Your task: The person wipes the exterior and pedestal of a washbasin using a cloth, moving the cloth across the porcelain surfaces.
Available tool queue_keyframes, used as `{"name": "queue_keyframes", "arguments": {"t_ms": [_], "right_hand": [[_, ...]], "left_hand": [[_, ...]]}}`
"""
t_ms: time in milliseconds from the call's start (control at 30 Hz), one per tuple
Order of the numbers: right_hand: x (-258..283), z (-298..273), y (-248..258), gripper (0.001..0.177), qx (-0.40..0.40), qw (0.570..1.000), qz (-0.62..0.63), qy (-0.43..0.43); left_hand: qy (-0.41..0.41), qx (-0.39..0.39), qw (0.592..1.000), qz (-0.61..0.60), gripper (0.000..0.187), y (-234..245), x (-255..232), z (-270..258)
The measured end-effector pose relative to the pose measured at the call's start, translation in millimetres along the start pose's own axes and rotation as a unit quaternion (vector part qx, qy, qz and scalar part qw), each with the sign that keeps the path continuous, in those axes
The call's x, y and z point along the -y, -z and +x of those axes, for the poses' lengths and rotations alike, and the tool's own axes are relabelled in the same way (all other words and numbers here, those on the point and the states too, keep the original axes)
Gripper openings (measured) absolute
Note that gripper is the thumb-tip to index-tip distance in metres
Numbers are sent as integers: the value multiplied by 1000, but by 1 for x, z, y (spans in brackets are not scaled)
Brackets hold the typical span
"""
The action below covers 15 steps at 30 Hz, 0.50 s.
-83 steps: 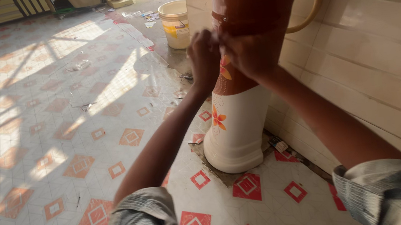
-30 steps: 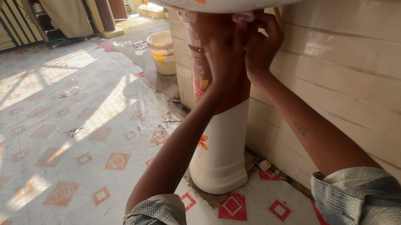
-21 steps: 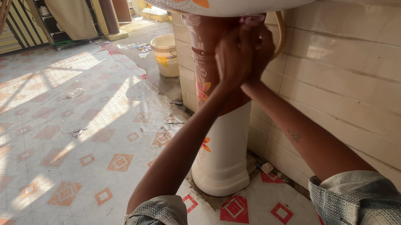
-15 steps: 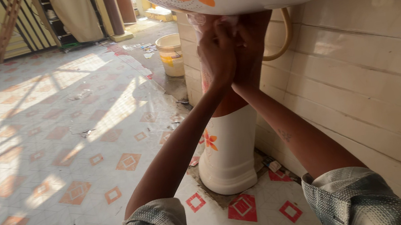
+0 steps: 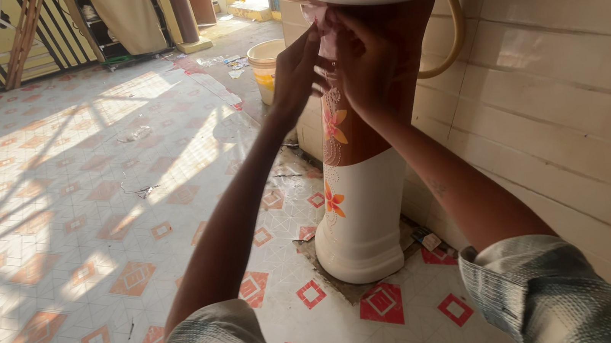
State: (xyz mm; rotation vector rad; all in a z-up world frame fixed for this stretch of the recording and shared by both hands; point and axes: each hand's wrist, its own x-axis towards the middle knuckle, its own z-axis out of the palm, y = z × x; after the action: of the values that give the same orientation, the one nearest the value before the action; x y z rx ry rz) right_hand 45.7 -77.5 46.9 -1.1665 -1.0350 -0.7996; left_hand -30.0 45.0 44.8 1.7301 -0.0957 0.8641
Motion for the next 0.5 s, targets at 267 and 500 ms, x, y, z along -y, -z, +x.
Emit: {"name": "queue_keyframes", "arguments": {"t_ms": [267,500], "right_hand": [[14,3,44,33,76,997,-26,-4],[-17,20,63,15,-16,997,-5,80]], "left_hand": [[-35,181,981,52,59,-1,18,19],[-35,173,982,67,56,-56,-1,11]]}}
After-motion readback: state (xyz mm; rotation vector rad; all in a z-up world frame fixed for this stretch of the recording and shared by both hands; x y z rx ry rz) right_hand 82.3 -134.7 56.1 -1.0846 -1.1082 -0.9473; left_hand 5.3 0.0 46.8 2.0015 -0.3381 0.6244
